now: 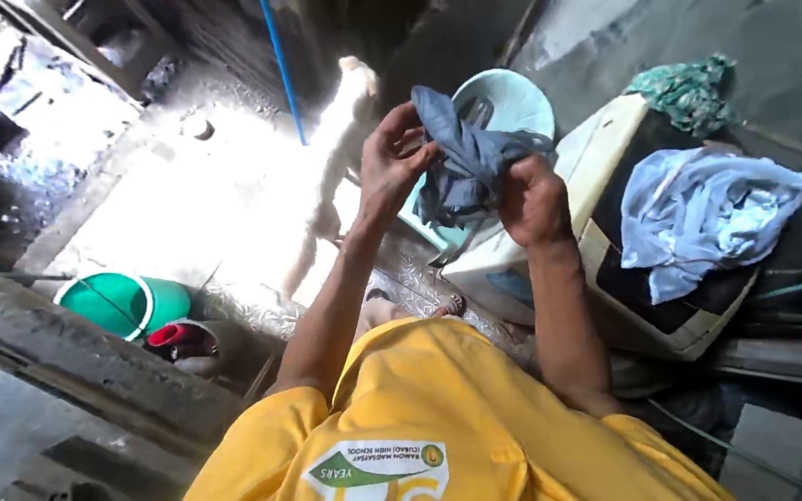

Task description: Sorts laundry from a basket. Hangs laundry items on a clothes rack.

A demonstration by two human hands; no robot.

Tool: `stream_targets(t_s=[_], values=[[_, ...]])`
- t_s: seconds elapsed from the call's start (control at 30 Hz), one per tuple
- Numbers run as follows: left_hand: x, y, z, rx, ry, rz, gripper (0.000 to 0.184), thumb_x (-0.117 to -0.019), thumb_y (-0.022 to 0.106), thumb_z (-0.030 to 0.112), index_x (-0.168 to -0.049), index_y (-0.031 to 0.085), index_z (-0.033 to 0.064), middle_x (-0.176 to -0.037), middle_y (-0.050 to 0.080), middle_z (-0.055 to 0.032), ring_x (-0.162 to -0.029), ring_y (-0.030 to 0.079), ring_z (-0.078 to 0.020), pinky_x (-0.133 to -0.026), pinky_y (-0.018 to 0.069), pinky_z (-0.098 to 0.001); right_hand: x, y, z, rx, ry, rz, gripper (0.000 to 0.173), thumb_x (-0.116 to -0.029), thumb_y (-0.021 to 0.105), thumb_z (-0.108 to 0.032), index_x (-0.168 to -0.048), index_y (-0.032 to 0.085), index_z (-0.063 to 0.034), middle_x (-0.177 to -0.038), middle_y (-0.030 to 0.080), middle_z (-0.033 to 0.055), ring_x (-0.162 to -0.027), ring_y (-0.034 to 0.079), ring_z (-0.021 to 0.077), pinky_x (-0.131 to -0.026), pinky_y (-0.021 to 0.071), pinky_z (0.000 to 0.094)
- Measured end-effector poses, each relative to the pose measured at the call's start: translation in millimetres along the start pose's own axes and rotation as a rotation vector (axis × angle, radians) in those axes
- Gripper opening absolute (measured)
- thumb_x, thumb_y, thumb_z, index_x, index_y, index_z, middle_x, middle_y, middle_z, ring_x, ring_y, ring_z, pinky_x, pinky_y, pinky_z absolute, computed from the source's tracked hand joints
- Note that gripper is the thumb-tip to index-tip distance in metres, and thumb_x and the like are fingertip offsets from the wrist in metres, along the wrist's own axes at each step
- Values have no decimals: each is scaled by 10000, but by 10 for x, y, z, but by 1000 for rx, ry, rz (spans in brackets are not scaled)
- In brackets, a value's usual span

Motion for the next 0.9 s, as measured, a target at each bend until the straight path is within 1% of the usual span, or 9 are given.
stream_targets(t_s=[0.07,0.27,0.37,0.43,0.5,0.57,0.7,0.8,0.9], values=[[134,-314,-45,-4,-6,149,489,-836,775,58,-1272,575,-37,-1184,677,-137,-1045,692,-203,-881,616,-377,-72,299,31,26,66,-57,305,-978,353,-130,-1058,647,-145,-985,713,-35,-946,682,80,-858,589,339],[380,-1078,-287,-295,-103,192,705,-864,705,239,-1509,459,98,-1461,563,-113,-1280,582,-202,-982,537,-402,-236,982,337,54,341,-193,327,-1039,303,-260,-996,615,-173,-801,683,-15,-654,637,93,-542,536,279],[487,-1429,-281,-406,-50,177,340,-959,579,187,-1262,706,95,-1401,612,-89,-1328,543,-205,-1113,445,-439,-285,1358,476,8,380,-401,251,-1000,408,-311,-839,581,-228,-586,520,-82,-454,422,23,-425,355,203],[574,-1691,-215,-447,-86,194,274,-998,530,192,-1037,776,77,-1293,675,-59,-1222,606,-162,-1052,478,-417,-346,1589,507,42,336,-569,159,-909,678,-364,-940,609,-224,-604,529,-94,-446,408,7,-414,351,188],[697,-2003,-68,-466,-128,226,272,-996,532,192,-962,770,65,-1228,699,-48,-1144,638,-130,-996,508,-394,-421,1776,556,101,310,-644,275,-841,768,-224,-1056,612,-152,-674,582,-54,-467,432,23,-422,375,199],[804,-2313,96,-489,-120,266,249,-992,558,197,-948,764,64,-1139,712,-32,-1061,651,-102,-946,526,-364,-478,1951,647,117,337,-702,232,-864,710,-118,-1074,613,-125,-669,558,-50,-468,415,26,-425,364,199],[985,-2753,327,-438,-161,383,269,-976,602,195,-718,622,121,-638,570,87,-580,530,-3,-591,472,-258,-597,2345,824,58,385,-820,67,-925,659,-198,-949,629,-143,-582,508,-65,-419,381,14,-393,338,190],[1118,-2968,449,-426,-204,411,338,-966,625,218,-636,579,158,-564,535,106,-511,498,6,-527,445,-245,-780,2535,904,138,366,-827,150,-915,587,-348,-881,593,-202,-562,481,-89,-407,367,10,-385,324,194],[1193,-3068,566,-433,-221,377,355,-975,628,246,-639,566,148,-569,526,93,-517,492,-3,-531,432,-249,-985,2671,923,178,363,-749,233,-933,453,-332,-754,568,-238,-538,505,-94,-404,401,13,-387,345,206]])
Point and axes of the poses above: each hand's wrist, its own x-axis away from the middle knuckle, its own y-axis out of the palm, z = x × y, the point moved 9 cm from there along -x, towards the middle knuckle
